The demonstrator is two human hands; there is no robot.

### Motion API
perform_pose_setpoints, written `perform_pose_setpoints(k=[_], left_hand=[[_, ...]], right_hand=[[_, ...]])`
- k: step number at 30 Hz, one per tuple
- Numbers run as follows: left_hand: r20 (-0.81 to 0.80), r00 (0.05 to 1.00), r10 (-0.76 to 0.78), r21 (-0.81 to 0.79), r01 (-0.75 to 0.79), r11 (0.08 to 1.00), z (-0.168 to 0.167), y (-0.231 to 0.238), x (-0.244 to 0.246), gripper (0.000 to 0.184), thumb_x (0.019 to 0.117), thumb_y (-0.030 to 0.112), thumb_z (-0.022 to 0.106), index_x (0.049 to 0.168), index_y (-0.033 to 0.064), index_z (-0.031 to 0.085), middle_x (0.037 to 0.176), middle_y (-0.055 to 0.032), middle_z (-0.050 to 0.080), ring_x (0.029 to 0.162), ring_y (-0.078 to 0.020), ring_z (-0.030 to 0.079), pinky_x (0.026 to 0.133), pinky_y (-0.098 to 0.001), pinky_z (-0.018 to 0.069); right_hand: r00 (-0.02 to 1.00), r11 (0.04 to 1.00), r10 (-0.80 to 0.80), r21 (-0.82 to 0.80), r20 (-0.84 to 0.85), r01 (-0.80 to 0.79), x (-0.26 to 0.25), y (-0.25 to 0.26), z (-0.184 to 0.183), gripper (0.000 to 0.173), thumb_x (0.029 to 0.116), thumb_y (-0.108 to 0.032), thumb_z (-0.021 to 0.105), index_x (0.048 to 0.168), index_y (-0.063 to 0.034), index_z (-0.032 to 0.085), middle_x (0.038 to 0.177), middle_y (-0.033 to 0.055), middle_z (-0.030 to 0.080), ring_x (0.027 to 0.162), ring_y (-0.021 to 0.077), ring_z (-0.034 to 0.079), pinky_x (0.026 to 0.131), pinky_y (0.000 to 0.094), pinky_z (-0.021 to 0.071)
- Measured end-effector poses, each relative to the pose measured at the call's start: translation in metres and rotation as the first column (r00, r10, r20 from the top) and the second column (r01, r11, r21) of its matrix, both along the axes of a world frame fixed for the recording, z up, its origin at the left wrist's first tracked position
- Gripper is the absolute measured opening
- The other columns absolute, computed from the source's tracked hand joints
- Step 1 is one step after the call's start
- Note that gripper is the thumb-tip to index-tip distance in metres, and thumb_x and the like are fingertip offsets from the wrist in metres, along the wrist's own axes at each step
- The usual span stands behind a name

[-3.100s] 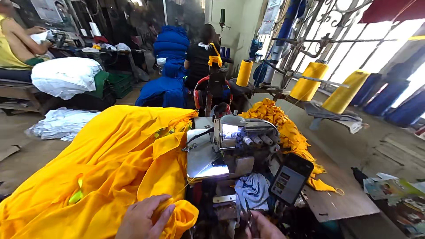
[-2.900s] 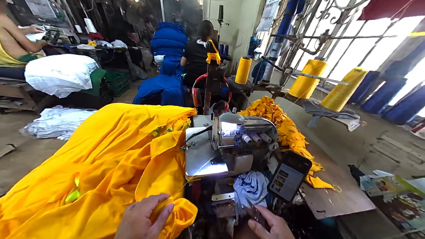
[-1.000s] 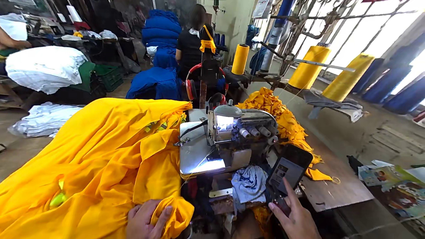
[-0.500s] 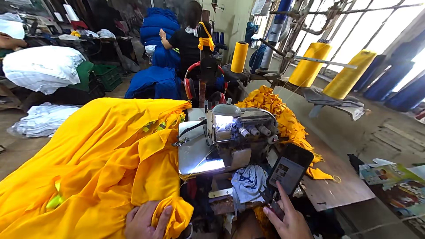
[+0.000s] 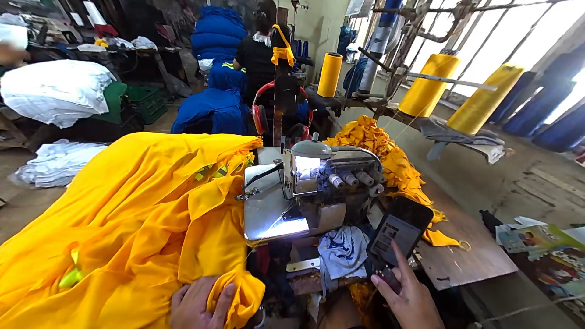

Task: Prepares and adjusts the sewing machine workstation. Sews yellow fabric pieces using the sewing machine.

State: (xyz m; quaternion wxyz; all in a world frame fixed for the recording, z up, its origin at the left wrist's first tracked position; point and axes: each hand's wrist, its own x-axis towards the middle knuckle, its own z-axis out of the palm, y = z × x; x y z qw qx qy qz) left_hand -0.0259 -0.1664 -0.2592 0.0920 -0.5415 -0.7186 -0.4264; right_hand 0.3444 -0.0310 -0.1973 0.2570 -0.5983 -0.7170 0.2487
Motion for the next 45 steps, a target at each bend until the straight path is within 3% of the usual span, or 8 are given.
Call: perform_pose_setpoints(k=[8, 28, 35, 37, 39, 42, 43, 45], left_hand=[[0.001, 1.000, 0.002, -0.001, -0.002, 1.000, -0.001, 0.000, 0.000, 0.060, 0.1039, 0.056, 0.045, 0.091, 0.0052, 0.073, 0.085, -0.0133, 0.071, 0.085, -0.0241, 0.066, 0.095, -0.0506, 0.0427], [-0.002, 1.000, 0.004, 0.001, -0.004, 1.000, -0.001, 0.000, 0.000, 0.059, 0.1038, 0.056, 0.045, 0.090, 0.0052, 0.072, 0.083, -0.0130, 0.070, 0.084, -0.0235, 0.066, 0.094, -0.0506, 0.0432], [-0.012, 1.000, 0.020, 0.000, -0.020, 1.000, -0.001, 0.001, 0.001, 0.060, 0.1039, 0.057, 0.044, 0.089, 0.0056, 0.072, 0.082, -0.0128, 0.070, 0.083, -0.0240, 0.066, 0.094, -0.0507, 0.0431], [-0.010, 1.000, 0.019, -0.004, -0.019, 1.000, 0.000, 0.001, 0.001, 0.060, 0.1034, 0.057, 0.044, 0.090, 0.0054, 0.072, 0.083, -0.0129, 0.070, 0.084, -0.0243, 0.066, 0.094, -0.0509, 0.0428], [0.005, 1.000, 0.003, -0.019, -0.003, 1.000, 0.000, 0.000, 0.001, 0.061, 0.1025, 0.059, 0.044, 0.094, 0.0060, 0.074, 0.087, -0.0126, 0.072, 0.087, -0.0239, 0.067, 0.095, -0.0520, 0.0428], [0.129, 0.986, -0.108, -0.038, 0.113, 0.993, 0.003, -0.005, -0.006, 0.053, 0.1021, 0.054, 0.052, 0.104, 0.0060, 0.076, 0.101, -0.0146, 0.071, 0.099, -0.0247, 0.065, 0.099, -0.0548, 0.0397], [0.206, 0.964, -0.165, -0.027, 0.174, 0.984, 0.006, -0.007, -0.010, 0.046, 0.1023, 0.046, 0.056, 0.102, 0.0044, 0.076, 0.105, -0.0151, 0.069, 0.103, -0.0241, 0.063, 0.101, -0.0537, 0.0389], [0.328, 0.912, -0.246, -0.001, 0.261, 0.965, 0.022, -0.013, -0.015, 0.034, 0.1015, 0.031, 0.061, 0.100, 0.0010, 0.076, 0.111, -0.0143, 0.069, 0.108, -0.0187, 0.063, 0.099, -0.0423, 0.0487]], right_hand=[[0.999, 0.999, 0.050, 0.003, -0.023, -0.049, 0.001, -0.009, -0.005, 0.093, 0.0927, -0.031, 0.074, 0.164, -0.0038, 0.020, 0.079, 0.0075, 0.066, 0.064, 0.0220, 0.061, 0.063, 0.0471, 0.0549], [0.999, 0.999, 0.047, 0.008, -0.010, -0.047, -0.010, 0.004, 0.003, 0.098, 0.0918, -0.038, 0.073, 0.165, -0.0070, 0.017, 0.076, 0.0044, 0.066, 0.061, 0.0199, 0.060, 0.061, 0.0457, 0.0551], [1.000, 0.999, 0.001, -0.047, 0.017, -0.001, -0.012, 0.013, 0.011, 0.101, 0.0911, -0.041, 0.073, 0.166, -0.0123, 0.013, 0.074, 0.0050, 0.064, 0.060, 0.0216, 0.060, 0.061, 0.0469, 0.0544], [0.999, 0.999, 0.029, 0.025, -0.027, -0.028, -0.014, 0.008, 0.008, 0.098, 0.0911, -0.038, 0.074, 0.165, -0.0081, 0.017, 0.073, 0.0041, 0.064, 0.057, 0.0192, 0.058, 0.057, 0.0442, 0.0543], [0.992, 0.993, 0.107, 0.060, -0.072, -0.103, -0.019, -0.005, 0.006, 0.087, 0.0926, -0.033, 0.073, 0.161, -0.0035, 0.029, 0.078, 0.0067, 0.068, 0.061, 0.0198, 0.062, 0.059, 0.0448, 0.0564], [0.954, 0.955, 0.288, -0.055, -0.081, -0.292, -0.035, -0.029, 0.003, 0.052, 0.0956, -0.026, 0.070, 0.139, 0.0006, 0.059, 0.104, 0.0171, 0.074, 0.088, 0.0294, 0.073, 0.082, 0.0532, 0.0591], [0.933, 0.929, 0.353, -0.097, -0.067, -0.358, -0.040, -0.035, 0.000, 0.046, 0.0965, -0.025, 0.069, 0.134, 0.0016, 0.062, 0.108, 0.0188, 0.073, 0.092, 0.0320, 0.073, 0.085, 0.0553, 0.0581], [0.899, 0.883, 0.436, -0.175, -0.041, -0.436, -0.051, -0.047, -0.001, 0.042, 0.0983, -0.022, 0.067, 0.131, 0.0037, 0.062, 0.115, 0.0220, 0.071, 0.101, 0.0368, 0.071, 0.090, 0.0589, 0.0557]])
